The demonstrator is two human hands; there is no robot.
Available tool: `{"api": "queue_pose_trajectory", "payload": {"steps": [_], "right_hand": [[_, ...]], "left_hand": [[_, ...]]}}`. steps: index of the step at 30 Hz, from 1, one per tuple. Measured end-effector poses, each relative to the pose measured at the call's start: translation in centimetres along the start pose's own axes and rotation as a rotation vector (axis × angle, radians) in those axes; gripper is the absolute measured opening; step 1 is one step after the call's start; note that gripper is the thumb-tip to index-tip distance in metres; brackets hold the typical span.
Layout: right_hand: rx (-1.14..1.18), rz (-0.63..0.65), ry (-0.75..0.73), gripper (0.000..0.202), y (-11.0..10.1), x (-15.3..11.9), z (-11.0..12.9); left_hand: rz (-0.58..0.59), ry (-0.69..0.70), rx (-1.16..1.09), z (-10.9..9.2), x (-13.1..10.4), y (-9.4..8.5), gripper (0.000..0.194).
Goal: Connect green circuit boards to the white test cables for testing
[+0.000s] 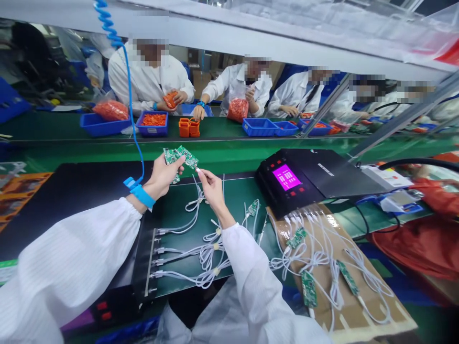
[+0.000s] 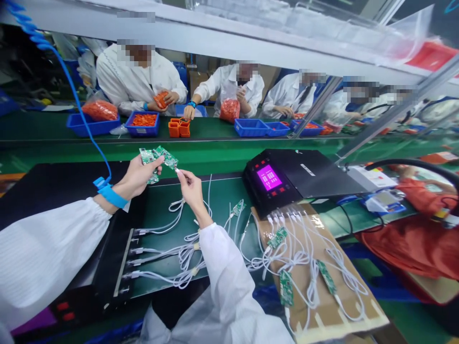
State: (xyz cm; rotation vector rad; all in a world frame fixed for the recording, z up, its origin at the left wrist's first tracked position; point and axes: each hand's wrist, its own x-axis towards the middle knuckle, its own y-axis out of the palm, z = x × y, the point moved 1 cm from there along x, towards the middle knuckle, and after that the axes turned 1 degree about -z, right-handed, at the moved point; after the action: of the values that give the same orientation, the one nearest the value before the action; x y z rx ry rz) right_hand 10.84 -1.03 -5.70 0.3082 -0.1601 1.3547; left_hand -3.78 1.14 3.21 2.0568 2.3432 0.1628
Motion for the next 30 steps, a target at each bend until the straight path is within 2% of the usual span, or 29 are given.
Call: {"api": "queue_pose_trajectory", "payload": {"steps": [7,14,30], "right_hand": [[0.006,-0.041,0.005,0.056,0.01,-0.1,0.08],[-0.005,-0.011,0.084,0.058,-0.4,-0.08,-0.01],[0.065,0.026,0.087,0.053,-0.38,-0.15,0.8]], "left_hand": [[0.003,0.0,0.028,-0.06,-0.17,0.03,0.016],[0.017,0.015,0.074,-0.17,-0.3,0.09,0.019],[0.055,0.034,0.031,0.49,-0.1,-0.04,0.023]]}}
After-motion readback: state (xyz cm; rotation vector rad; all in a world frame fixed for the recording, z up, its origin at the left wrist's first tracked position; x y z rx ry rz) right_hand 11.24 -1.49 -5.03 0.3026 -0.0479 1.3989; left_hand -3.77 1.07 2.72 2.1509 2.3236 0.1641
